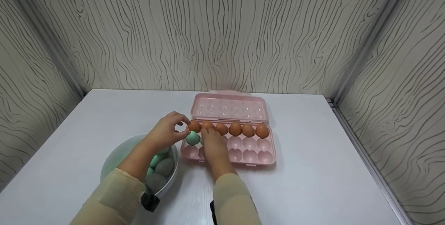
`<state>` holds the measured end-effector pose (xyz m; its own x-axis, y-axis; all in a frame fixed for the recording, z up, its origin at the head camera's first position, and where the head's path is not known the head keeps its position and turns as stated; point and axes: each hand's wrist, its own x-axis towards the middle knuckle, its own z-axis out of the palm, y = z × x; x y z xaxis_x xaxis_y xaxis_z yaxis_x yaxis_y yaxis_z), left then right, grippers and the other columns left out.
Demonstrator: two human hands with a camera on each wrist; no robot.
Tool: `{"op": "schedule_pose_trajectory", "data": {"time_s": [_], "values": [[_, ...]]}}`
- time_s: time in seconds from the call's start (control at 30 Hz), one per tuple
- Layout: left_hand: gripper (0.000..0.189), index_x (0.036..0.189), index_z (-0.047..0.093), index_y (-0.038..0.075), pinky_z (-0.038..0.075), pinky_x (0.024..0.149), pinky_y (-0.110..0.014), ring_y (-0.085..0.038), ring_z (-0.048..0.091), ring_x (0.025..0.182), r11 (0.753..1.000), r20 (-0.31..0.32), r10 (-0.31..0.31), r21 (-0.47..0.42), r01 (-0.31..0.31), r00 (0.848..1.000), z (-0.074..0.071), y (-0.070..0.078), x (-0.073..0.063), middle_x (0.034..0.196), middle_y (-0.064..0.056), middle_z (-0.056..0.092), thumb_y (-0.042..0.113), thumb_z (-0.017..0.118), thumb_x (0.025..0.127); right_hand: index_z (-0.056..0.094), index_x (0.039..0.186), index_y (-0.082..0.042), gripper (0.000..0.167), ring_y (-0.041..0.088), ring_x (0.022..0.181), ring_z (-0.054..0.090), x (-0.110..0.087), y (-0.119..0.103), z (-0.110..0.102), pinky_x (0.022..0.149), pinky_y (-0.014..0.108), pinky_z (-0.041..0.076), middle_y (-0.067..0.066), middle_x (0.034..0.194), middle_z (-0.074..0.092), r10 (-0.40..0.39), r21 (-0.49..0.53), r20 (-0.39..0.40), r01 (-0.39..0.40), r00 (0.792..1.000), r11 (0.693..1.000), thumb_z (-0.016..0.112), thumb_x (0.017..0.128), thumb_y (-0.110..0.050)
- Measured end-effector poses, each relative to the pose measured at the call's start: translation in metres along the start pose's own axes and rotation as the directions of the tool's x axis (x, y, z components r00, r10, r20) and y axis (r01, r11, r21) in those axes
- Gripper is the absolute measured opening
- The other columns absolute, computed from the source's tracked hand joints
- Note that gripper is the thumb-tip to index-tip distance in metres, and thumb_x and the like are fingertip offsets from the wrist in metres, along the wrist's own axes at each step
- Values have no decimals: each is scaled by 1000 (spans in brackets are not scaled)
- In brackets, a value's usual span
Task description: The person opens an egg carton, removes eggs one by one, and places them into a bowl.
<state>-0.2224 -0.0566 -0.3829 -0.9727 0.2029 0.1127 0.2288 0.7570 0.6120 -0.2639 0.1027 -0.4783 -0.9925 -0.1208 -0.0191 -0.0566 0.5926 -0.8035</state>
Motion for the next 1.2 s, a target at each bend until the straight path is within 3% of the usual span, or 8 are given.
{"op": "schedule_pose_trajectory", "data": {"time_s": [0.13, 0.33, 0.43, 0.53, 0.63, 0.83, 1.07, 1.2], "values": [[15, 94, 59, 18, 47, 87, -34, -17, 54, 93, 1000, 10, -25, -3, 25, 1000, 2, 0, 1, 100, 1, 51, 23, 67, 82, 60, 109, -23, 63, 20, 85, 54, 0, 0, 0, 72, 31, 43, 2, 90, 57, 40, 25, -23, -39, 999, 999, 26, 85, -70], [17, 95, 60, 18, 46, 88, -33, -17, 54, 95, 1000, 16, -22, -8, 22, 1000, 4, -2, 1, 100, 1, 51, 22, 67, 81, 57, 108, -19, 29, 19, 83, 51, 0, -1, -5, 69, 31, 42, 2, 89, 53, -50, -61, -5, 49, 999, 997, 39, 96, -38], [16, 95, 60, 17, 46, 88, -32, -17, 54, 95, 1000, 12, -10, -2, 11, 1000, 4, -2, 1, 99, 0, 52, 22, 66, 81, 57, 116, -18, 26, 19, 82, 50, -3, -1, -9, 70, 33, 43, 2, 90, 51, -146, -182, 7, 145, 989, 973, 53, 91, -21], [16, 95, 61, 17, 47, 87, -32, -17, 55, 95, 1000, 14, -9, 1, 9, 1000, 4, -2, 2, 99, 0, 52, 23, 66, 81, 54, 123, -17, 46, 21, 85, 49, -5, -2, -13, 79, 37, 45, 2, 98, 47, -259, -360, 12, 246, 966, 900, 63, 80, -5], [16, 95, 61, 17, 48, 86, -32, -17, 55, 95, 1000, 18, -7, 2, 7, 1000, 3, -2, 2, 99, 0, 51, 22, 66, 81, 53, 126, -14, 49, 25, 96, 50, -5, -3, -16, 91, 44, 43, 6, 109, 47, -253, -389, 9, 237, 967, 890, 65, 80, -4], [17, 95, 61, 17, 47, 84, -32, -16, 54, 91, 1000, 18, 7, 4, -7, 1000, 1, -3, 1, 98, 1, 51, 22, 66, 80, 52, 126, -17, 46, 21, 107, 48, -6, -8, -26, 101, 46, 35, 0, 117, 47, -136, -242, -6, 131, 991, 961, 65, 83, -9], [29, 103, 58, 15, 46, 87, -36, -19, 53, 90, 996, 6, 62, 68, -62, 998, -1, -3, 0, 99, -2, 51, 22, 67, 76, 55, 119, -14, 40, 21, 109, 50, -6, -25, -43, 99, 41, 38, 4, 115, 53, -178, -162, -64, 166, 982, 973, 68, 82, -12], [43, 117, 53, 17, 45, 91, -39, -20, 54, 98, 996, 23, 39, 83, -41, 999, -2, 2, -1, 108, -3, 52, 23, 68, 77, 56, 119, -16, 40, 21, 109, 52, -10, -40, -53, 95, 38, 42, 3, 115, 54, -137, -45, -57, 134, 989, 990, 69, 81, -13]]}}
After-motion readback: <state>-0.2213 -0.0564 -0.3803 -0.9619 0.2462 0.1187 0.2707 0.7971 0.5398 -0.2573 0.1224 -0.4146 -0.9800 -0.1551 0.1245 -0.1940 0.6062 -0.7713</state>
